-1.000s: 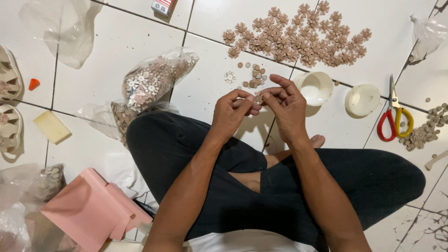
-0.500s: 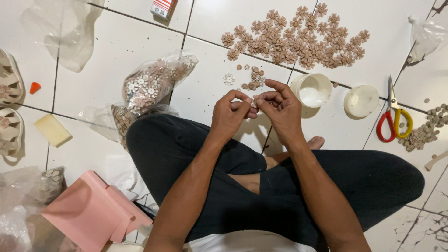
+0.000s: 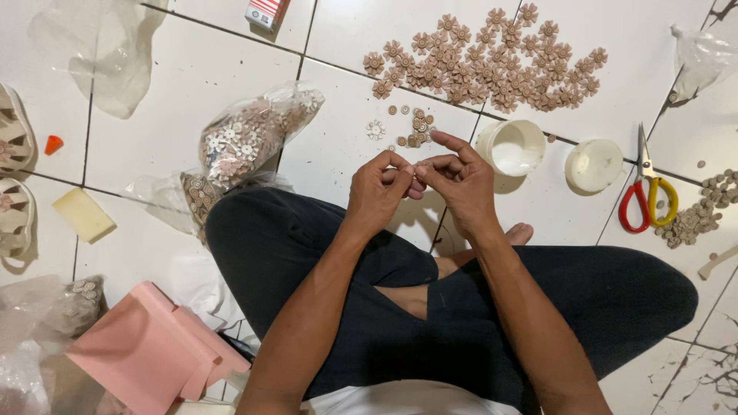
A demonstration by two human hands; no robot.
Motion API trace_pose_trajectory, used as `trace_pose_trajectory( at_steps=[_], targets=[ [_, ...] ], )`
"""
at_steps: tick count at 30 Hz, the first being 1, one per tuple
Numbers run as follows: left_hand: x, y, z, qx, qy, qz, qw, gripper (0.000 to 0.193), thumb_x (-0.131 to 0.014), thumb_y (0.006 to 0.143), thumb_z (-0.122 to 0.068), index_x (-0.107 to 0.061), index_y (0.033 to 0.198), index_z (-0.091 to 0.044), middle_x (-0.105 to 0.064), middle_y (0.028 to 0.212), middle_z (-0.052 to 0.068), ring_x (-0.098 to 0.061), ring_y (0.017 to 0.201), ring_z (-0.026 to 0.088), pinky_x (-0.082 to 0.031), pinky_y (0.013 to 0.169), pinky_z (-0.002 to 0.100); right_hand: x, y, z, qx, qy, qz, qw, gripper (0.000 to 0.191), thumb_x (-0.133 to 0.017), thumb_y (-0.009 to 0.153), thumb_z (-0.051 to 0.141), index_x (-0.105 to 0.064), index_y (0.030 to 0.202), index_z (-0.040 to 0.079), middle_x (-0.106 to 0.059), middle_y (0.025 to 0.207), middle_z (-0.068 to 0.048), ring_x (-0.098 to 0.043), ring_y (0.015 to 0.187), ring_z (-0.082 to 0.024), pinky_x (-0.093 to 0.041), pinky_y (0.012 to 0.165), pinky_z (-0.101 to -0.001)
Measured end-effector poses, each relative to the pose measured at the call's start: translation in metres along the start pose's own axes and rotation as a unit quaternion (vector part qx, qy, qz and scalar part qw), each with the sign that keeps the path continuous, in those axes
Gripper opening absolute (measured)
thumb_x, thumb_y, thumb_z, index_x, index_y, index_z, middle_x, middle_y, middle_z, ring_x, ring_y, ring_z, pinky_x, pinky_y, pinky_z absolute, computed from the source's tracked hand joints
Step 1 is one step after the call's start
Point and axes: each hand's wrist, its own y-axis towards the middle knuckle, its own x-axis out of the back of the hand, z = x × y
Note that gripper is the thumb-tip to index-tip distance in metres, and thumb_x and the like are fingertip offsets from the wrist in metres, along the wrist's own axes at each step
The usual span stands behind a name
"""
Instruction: The person sits on the floor and assembles small beige flower-shaped components by hand. They repeatedly pick up a flower piece and a small circular disc, press them together, and place the finished unit on the floor. The process is repeated continuously.
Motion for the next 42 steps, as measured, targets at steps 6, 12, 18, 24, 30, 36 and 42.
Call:
trace_pose_trajectory(
  at_steps=[6, 12, 18, 24, 30, 36, 42],
  targets=[
    [0.004, 0.005, 0.004, 0.020, -0.052, -0.010, 0.998, 0.015, -0.062, 0.100, -0.014, -0.064, 0.098, 0.001, -0.077, 0.081, 0.016, -0.075, 0.070, 0.017, -0.060, 0.064, 0.026, 0.001, 0.002, 0.003, -0.020, 0.037, -0.022, 0.999, 0.051, -0.068, 0.099, 0.009, -0.051, 0.146, -0.003, -0.071, 0.103, -0.010, -0.070, 0.091, -0.013, -0.062, 0.084, -0.0278],
    [0.002, 0.004, 0.003, 0.001, -0.051, 0.018, 0.999, 0.015, -0.064, 0.100, -0.013, -0.065, 0.098, 0.002, -0.076, 0.079, 0.015, -0.073, 0.069, 0.015, -0.059, 0.065, 0.026, 0.002, 0.002, 0.000, 0.008, 0.032, -0.004, 0.999, 0.052, -0.072, 0.095, 0.004, -0.053, 0.142, -0.005, -0.070, 0.103, -0.009, -0.069, 0.092, -0.012, -0.060, 0.085, -0.0281],
    [-0.001, 0.001, -0.006, 0.019, 0.011, -0.004, 1.000, 0.015, -0.064, 0.099, -0.013, -0.065, 0.095, 0.001, -0.076, 0.075, 0.012, -0.072, 0.067, 0.012, -0.058, 0.062, 0.025, 0.000, 0.000, 0.001, 0.011, 0.025, 0.011, 1.000, 0.050, -0.072, 0.095, 0.003, -0.054, 0.141, -0.005, -0.069, 0.100, -0.008, -0.068, 0.090, -0.012, -0.059, 0.082, -0.0262],
    [-0.002, -0.002, -0.009, 0.017, 0.045, -0.014, 0.999, 0.014, -0.065, 0.097, -0.012, -0.065, 0.093, 0.001, -0.075, 0.074, 0.011, -0.071, 0.065, 0.012, -0.057, 0.061, 0.025, -0.005, -0.001, -0.002, -0.011, 0.018, 0.004, 1.000, 0.049, -0.072, 0.094, 0.002, -0.055, 0.140, -0.004, -0.069, 0.097, -0.007, -0.067, 0.086, -0.011, -0.059, 0.079, -0.0255],
    [-0.002, 0.002, -0.009, 0.025, 0.026, -0.016, 0.999, 0.013, -0.064, 0.098, -0.013, -0.064, 0.096, 0.000, -0.077, 0.076, 0.011, -0.073, 0.068, 0.013, -0.057, 0.062, 0.025, -0.005, 0.000, -0.001, 0.022, 0.021, -0.008, 0.999, 0.049, -0.072, 0.095, 0.000, -0.053, 0.140, -0.005, -0.068, 0.100, -0.007, -0.067, 0.089, -0.010, -0.058, 0.082, -0.0257],
    [-0.003, 0.000, -0.007, 0.017, 0.051, -0.023, 0.998, 0.014, -0.063, 0.099, -0.013, -0.065, 0.097, 0.001, -0.077, 0.078, 0.013, -0.075, 0.070, 0.014, -0.057, 0.065, 0.025, -0.003, 0.001, -0.004, -0.017, 0.049, 0.002, 0.999, 0.050, -0.071, 0.095, 0.002, -0.051, 0.140, -0.004, -0.068, 0.098, -0.008, -0.067, 0.084, -0.012, -0.058, 0.076, -0.0264],
    [-0.004, 0.002, -0.003, 0.029, 0.048, -0.018, 0.998, 0.013, -0.062, 0.099, -0.012, -0.064, 0.098, 0.001, -0.078, 0.079, 0.014, -0.076, 0.071, 0.015, -0.058, 0.065, 0.026, -0.002, 0.003, -0.008, 0.025, 0.016, -0.002, 1.000, 0.048, -0.075, 0.095, -0.002, -0.055, 0.138, -0.006, -0.071, 0.100, -0.011, -0.067, 0.089, -0.013, -0.057, 0.080, -0.0271]
  ],
)
